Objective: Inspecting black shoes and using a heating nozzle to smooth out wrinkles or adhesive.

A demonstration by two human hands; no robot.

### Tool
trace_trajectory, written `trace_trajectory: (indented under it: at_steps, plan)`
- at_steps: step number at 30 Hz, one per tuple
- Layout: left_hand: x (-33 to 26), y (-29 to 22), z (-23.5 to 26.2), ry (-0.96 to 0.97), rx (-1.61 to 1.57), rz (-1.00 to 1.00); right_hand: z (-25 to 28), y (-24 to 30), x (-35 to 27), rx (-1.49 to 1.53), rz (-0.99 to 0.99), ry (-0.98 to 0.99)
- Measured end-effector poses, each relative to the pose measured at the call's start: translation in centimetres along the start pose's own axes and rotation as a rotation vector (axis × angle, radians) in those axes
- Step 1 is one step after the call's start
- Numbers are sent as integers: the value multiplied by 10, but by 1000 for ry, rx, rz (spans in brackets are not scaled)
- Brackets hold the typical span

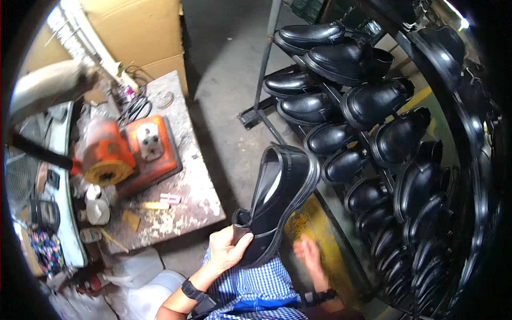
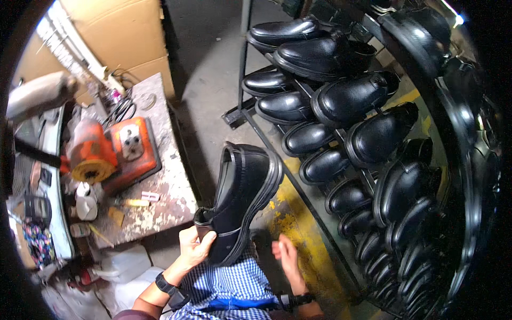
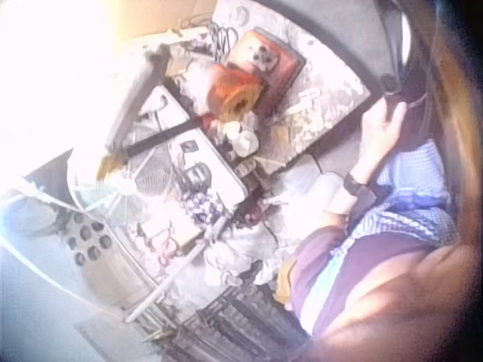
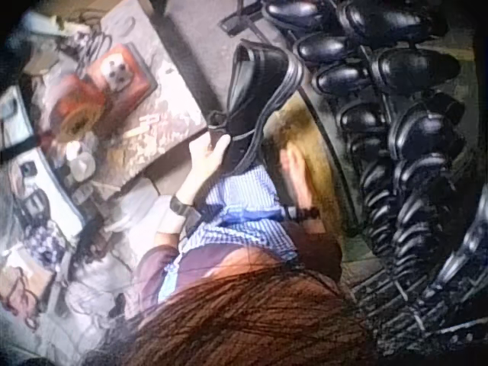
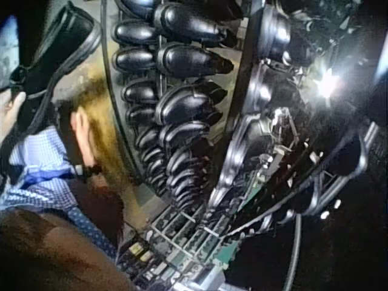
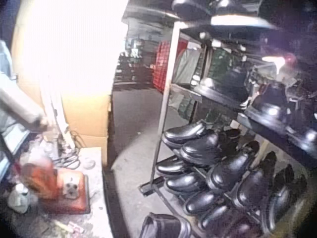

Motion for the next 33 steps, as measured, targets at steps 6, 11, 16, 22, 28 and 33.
trace_trajectory:
  at_steps: [6,11,16,22,28,33]
  plan:
    - [-67,-72,6,-33,450,-522,-77,143,-109,486,422,354]
    - [-131,-101,10,41,557,-560,-98,121,-145,670,236,217]
    - [-179,-101,61,-287,224,-512,-95,100,-170,794,266,304]
    - [-218,-71,98,-473,-176,-150,-95,95,-192,784,402,391]
    - [-244,-68,111,-477,-234,-119,-102,80,-194,874,391,421]
    - [-252,-60,115,-459,-280,-80,-103,74,-203,851,462,356]
Point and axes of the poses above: each hand's wrist, its own x-axis towards the middle knuckle, its own z-axis out of the back of the hand, y = z × x, the point moved 5 cm from there along x, towards the middle knuckle, and after that the axes turned 4 degrees about -z, right-handed, at the moved point
